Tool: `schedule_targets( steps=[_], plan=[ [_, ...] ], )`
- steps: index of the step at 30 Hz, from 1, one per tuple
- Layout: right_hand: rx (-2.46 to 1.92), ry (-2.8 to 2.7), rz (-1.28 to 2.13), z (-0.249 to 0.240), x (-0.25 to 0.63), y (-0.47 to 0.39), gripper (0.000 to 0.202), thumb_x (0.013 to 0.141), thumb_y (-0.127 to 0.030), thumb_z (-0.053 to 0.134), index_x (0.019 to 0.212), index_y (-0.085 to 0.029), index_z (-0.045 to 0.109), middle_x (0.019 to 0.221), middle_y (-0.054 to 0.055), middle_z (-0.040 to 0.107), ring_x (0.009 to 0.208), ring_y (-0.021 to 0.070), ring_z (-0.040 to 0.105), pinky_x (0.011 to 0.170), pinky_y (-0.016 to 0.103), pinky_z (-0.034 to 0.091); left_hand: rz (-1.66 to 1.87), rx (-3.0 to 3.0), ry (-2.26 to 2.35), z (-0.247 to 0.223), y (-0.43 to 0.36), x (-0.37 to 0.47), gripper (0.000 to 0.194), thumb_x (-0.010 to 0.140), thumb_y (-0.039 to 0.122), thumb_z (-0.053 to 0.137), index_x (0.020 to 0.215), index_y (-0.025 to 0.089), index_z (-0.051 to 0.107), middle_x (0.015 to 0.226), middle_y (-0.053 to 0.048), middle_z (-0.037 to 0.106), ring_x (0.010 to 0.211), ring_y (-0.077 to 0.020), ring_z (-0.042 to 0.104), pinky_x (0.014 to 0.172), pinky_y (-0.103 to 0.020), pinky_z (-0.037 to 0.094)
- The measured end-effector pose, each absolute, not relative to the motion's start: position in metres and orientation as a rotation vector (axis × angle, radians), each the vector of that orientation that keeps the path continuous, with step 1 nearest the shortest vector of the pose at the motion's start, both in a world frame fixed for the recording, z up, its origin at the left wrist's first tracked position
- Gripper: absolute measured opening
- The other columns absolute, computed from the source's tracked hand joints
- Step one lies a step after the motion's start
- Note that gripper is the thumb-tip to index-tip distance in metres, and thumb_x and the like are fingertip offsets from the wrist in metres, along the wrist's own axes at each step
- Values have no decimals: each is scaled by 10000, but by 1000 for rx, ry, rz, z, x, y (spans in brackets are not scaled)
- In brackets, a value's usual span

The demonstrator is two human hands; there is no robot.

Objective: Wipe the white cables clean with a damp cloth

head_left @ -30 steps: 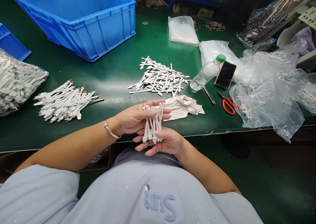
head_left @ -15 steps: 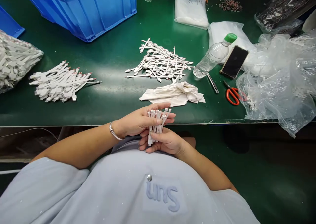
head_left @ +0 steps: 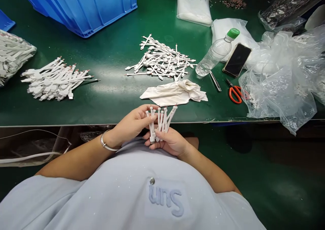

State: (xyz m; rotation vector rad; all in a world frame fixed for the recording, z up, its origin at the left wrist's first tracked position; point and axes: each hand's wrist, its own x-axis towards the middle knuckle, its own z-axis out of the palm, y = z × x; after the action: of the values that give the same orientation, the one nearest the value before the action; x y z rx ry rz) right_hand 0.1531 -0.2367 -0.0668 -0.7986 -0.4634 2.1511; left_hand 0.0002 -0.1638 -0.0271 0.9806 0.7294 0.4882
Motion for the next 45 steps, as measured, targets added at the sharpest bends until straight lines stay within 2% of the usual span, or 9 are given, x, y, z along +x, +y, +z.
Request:
schedule_targets(
  steps=[5,14,19,24,30,34,38,41,45],
  plan=[
    [-845,-411,2133,-61,153,-237,415,666,-288,827,1013,-128,665,910,58,741,814,168,729,706,200,606,531,768,780,-17,-164,0,382,890,180,583,1258,171,483,1166,-120,684,929,-177,698,881,-315,541],
    [-997,-344,2020,-61,149,-238,350,586,-246,865,857,-111,691,820,48,740,744,155,729,669,170,598,554,678,778,-17,-164,-1,431,823,15,560,1231,138,503,1175,-150,677,1056,-239,668,999,-439,487],
    [-1047,-376,1934,-60,148,-239,367,593,-287,864,875,-129,690,814,39,736,733,143,725,661,171,593,546,765,789,-19,-164,1,478,790,66,671,1225,165,499,1162,-146,683,1035,-253,678,994,-453,491],
    [-1144,-468,1828,-59,146,-240,426,637,-449,815,917,-156,682,833,32,729,705,139,718,617,190,586,545,733,864,-20,-163,5,532,775,87,701,1266,173,515,1199,-153,663,1027,-255,681,986,-460,503],
    [-1336,-718,1407,-51,164,-236,429,701,-542,724,873,-154,659,743,23,702,581,111,670,489,184,537,548,684,923,-13,-155,7,494,802,47,655,1268,161,539,1110,-125,704,906,-191,714,840,-304,576],
    [-1447,-741,1298,-31,196,-213,362,819,-424,655,1061,-155,645,740,30,708,549,110,671,462,168,521,550,661,876,-10,-147,9,422,843,48,605,1249,145,544,1203,-139,666,935,-178,709,780,-240,587],
    [-1630,-726,1478,-14,226,-183,452,933,-274,507,1379,-215,464,685,30,710,511,112,672,431,149,501,562,606,841,-10,-139,11,278,852,46,590,1112,140,618,1188,-115,674,955,-171,703,805,-240,592],
    [-1728,-714,1511,-10,241,-175,470,954,-292,474,1417,-231,418,670,41,712,511,114,673,424,139,495,567,567,848,-12,-136,12,213,855,36,575,1033,133,640,1135,-103,692,936,-170,707,797,-248,598],
    [-1875,-778,1473,-5,250,-182,415,951,-336,484,1346,-209,494,620,38,693,458,101,635,438,154,509,589,518,860,-15,-132,12,182,882,24,503,972,111,635,1091,-120,698,944,-186,706,784,-270,603]
  ],
)
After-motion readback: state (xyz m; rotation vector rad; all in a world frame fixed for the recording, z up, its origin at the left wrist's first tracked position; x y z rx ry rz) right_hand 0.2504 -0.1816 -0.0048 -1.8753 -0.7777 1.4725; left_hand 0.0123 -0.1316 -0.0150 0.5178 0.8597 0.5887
